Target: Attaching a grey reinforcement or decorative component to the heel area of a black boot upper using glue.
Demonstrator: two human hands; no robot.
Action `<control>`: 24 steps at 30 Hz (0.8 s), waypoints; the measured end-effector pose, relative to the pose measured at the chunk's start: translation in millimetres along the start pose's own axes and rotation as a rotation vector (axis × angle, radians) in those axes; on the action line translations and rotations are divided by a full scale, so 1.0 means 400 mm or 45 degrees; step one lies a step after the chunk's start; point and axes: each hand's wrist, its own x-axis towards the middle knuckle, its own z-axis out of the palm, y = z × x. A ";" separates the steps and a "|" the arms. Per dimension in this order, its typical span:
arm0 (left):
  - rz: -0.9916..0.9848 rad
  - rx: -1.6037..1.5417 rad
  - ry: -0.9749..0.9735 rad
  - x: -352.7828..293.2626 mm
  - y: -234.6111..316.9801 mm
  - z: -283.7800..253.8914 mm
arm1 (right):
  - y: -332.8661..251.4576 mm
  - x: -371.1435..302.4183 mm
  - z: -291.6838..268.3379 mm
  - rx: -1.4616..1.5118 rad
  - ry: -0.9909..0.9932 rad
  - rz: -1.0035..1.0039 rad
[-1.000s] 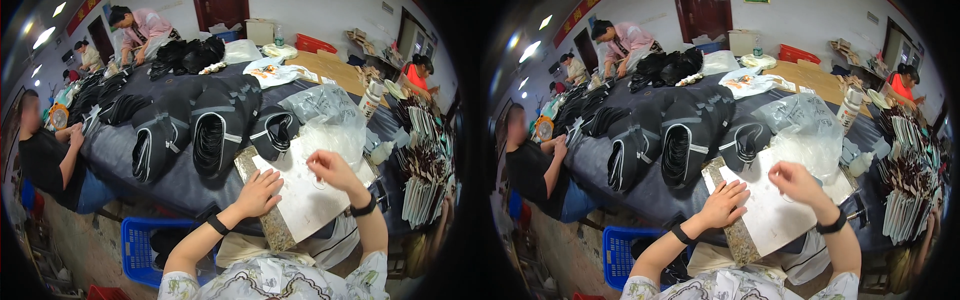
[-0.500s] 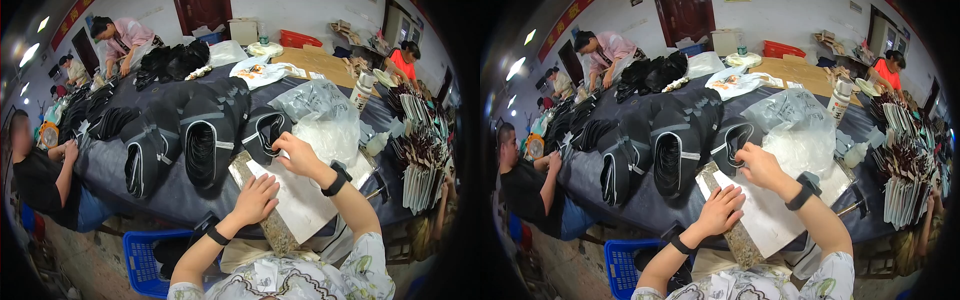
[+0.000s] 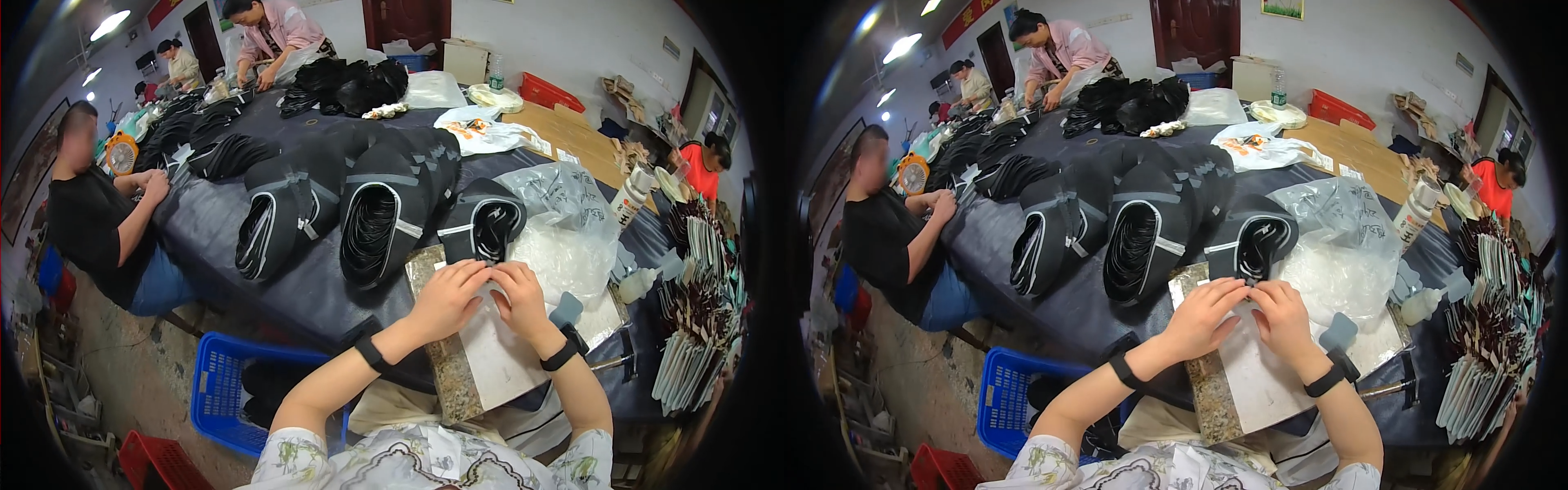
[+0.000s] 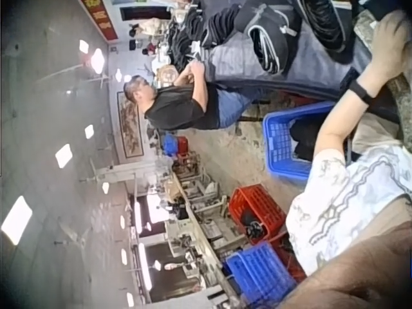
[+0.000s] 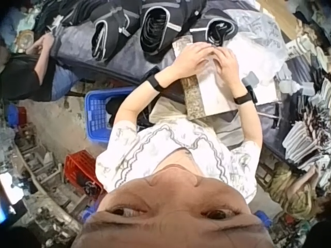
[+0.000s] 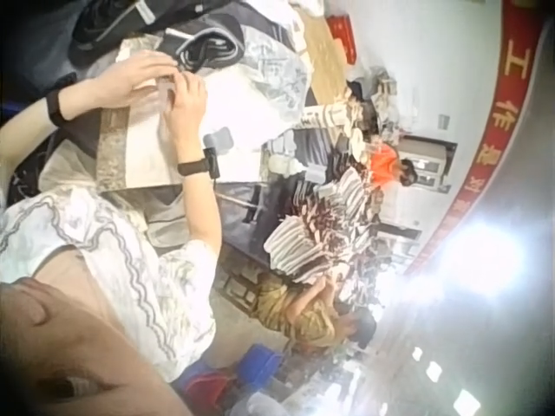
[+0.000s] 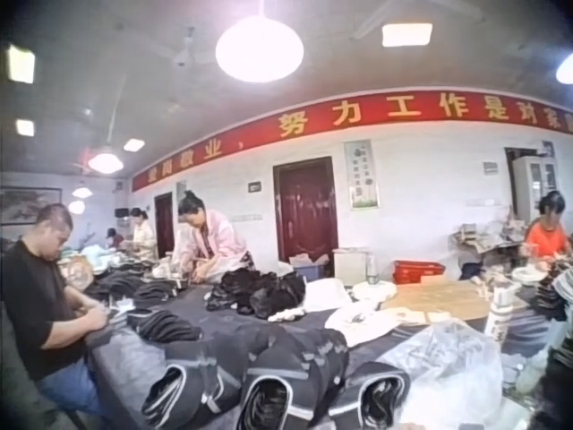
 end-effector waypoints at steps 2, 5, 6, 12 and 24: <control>0.050 0.123 -0.008 0.024 0.004 0.009 | -0.008 0.018 -0.002 -0.002 0.010 -0.005; 0.070 0.237 -0.061 0.036 -0.020 0.031 | 0.010 0.013 -0.005 0.009 -0.016 0.040; 0.075 0.238 -0.058 0.034 -0.023 0.037 | 0.016 0.005 -0.006 0.006 -0.033 0.058; 0.186 0.306 -0.056 0.016 -0.020 0.041 | 0.029 -0.005 -0.014 -0.001 0.035 0.033; 0.185 0.054 -0.094 0.124 0.015 -0.065 | -0.039 0.070 -0.135 0.358 0.097 0.006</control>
